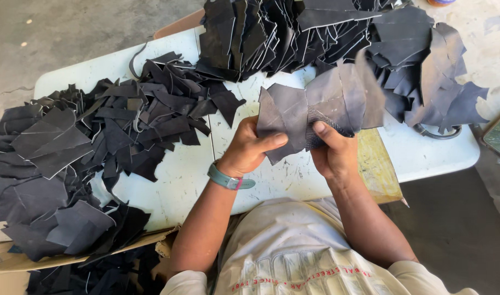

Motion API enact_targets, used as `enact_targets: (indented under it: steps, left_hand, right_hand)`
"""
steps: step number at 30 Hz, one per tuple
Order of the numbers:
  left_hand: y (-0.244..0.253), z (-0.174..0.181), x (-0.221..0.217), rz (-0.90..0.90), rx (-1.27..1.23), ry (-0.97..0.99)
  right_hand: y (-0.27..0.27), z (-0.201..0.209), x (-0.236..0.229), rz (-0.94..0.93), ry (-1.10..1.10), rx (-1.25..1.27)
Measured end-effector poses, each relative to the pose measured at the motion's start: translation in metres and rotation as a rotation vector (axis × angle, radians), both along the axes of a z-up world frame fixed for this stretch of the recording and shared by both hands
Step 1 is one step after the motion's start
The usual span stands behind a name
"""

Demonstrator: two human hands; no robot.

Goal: The person applies a yellow adhesive to the edges of black leather pieces using a small brush. They then press the pieces together to bond them, using a wooden block to apply pressure. The person also uses a pencil to mark the leather pieces during the process.

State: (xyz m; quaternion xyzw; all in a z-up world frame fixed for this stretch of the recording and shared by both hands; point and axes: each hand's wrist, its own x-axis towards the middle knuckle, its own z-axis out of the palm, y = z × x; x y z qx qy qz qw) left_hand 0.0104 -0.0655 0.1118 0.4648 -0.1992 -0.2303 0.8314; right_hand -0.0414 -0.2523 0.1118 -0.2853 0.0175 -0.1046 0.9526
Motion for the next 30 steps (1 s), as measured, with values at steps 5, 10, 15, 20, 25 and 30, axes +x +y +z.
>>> enact_targets:
  steps: [5,10,15,20,25,30]
  left_hand:
    - [-0.005,0.011,-0.004,0.085,-0.022,0.045]
    - [-0.03,0.02,-0.021,0.349,0.231,-0.241]
    - [-0.034,0.026,-0.021,0.449,0.325,-0.346]
    - [-0.029,0.024,-0.021,0.414,0.332,-0.336]
    - [-0.038,0.014,-0.02,0.5,0.352,-0.324]
    - [-0.03,0.017,-0.018,0.413,0.322,-0.316]
  right_hand:
    - [0.009,-0.006,-0.002,-0.109,-0.037,-0.193]
    - [0.007,-0.005,-0.004,-0.148,-0.031,-0.225]
    - [0.004,-0.004,-0.006,-0.171,0.01,-0.22]
    - [0.007,-0.01,-0.005,-0.188,0.015,-0.218]
    - [0.01,-0.036,-0.004,-0.297,-0.034,-0.538]
    - [-0.005,-0.02,-0.005,-0.065,-0.053,0.0]
